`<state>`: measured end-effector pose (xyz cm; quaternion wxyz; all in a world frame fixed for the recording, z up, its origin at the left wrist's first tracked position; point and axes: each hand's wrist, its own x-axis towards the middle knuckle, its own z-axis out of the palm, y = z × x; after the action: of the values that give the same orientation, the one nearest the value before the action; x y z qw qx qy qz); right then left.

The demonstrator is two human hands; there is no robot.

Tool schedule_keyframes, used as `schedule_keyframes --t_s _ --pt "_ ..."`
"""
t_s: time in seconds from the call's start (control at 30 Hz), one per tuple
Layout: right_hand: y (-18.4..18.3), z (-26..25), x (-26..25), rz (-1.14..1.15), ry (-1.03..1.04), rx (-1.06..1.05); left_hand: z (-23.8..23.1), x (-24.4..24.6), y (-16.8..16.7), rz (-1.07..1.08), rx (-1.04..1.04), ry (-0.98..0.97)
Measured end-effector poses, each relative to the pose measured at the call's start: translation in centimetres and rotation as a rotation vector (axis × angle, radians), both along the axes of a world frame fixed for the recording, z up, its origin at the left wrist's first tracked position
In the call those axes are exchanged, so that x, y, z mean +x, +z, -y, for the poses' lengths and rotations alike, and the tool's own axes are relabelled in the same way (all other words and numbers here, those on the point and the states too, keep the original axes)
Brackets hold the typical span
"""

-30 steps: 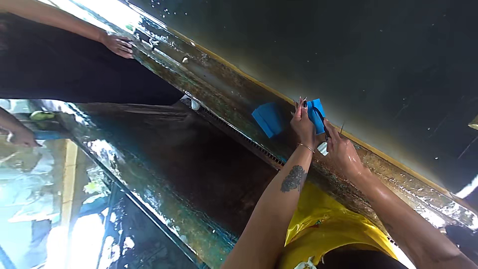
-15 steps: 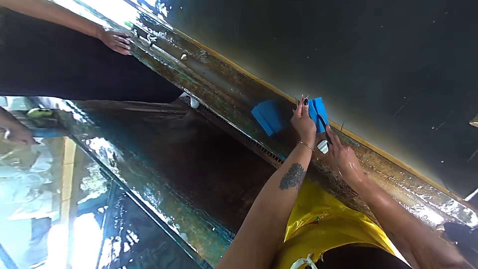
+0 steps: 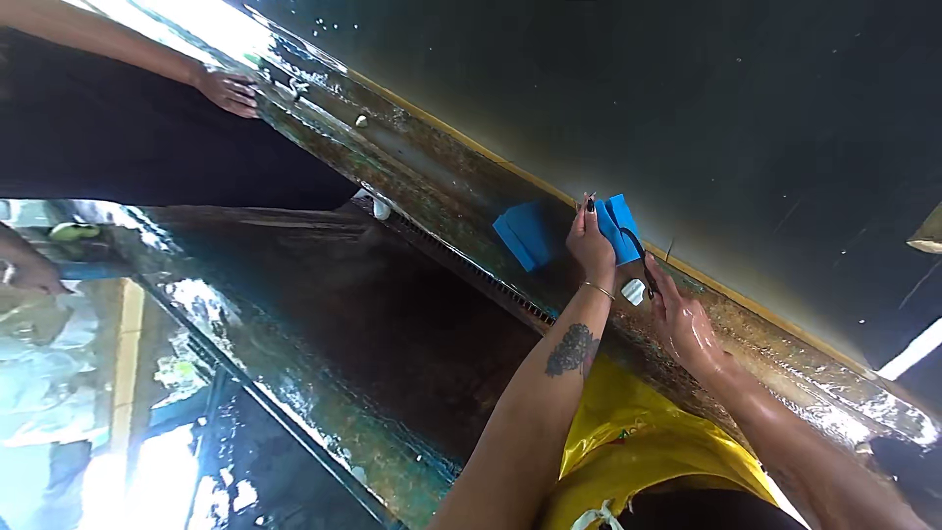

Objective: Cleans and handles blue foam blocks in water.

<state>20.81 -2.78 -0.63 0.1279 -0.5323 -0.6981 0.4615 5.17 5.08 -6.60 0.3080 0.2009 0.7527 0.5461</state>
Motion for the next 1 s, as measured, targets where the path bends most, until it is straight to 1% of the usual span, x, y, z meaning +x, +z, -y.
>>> schedule_keyframes --t_s 0.1,0.4,0.47,0.53,0.63,0.7,0.8,0.87,0.93,1.0 --pt "-0.9 -0.7 -0.9 0.000 0.017 -0.002 0.3 -0.2 0.3 -0.004 0.000 -0.024" --pt "-1.6 -2.4 -2.5 0.024 0.045 -0.070 0.6 -0.5 -0.3 -0.048 0.057 -0.102" --pt "-1.7 -2.6 -2.9 0.017 0.036 -0.065 0.6 -0.5 -0.4 -0.098 0.024 -0.172" --pt "-1.6 -2.5 -3.0 0.033 0.042 -0.069 0.3 -0.6 -0.3 -0.155 -0.043 -0.198" --pt "-1.5 -1.2 -2.3 0.022 0.030 -0.046 -0.5 -0.5 0.1 -0.111 -0.077 -0.134" --pt "-0.7 -0.4 -1.9 0.042 0.038 -0.099 -0.7 -0.4 0.2 -0.090 -0.088 -0.095" --pt "-0.7 -1.1 -2.4 0.056 0.029 -0.170 -0.4 0.0 0.2 -0.110 -0.082 -0.114" --pt "-1.2 -1.2 -3.2 0.051 0.011 -0.187 -0.7 0.0 0.4 -0.122 -0.114 -0.096" --pt "-1.1 0.3 -3.0 0.044 0.025 -0.181 -1.0 -0.2 0.3 -0.097 -0.152 -0.030" --pt "-0.8 1.6 -2.1 0.055 0.057 -0.172 -1.1 -0.4 0.0 -0.061 -0.142 0.015"
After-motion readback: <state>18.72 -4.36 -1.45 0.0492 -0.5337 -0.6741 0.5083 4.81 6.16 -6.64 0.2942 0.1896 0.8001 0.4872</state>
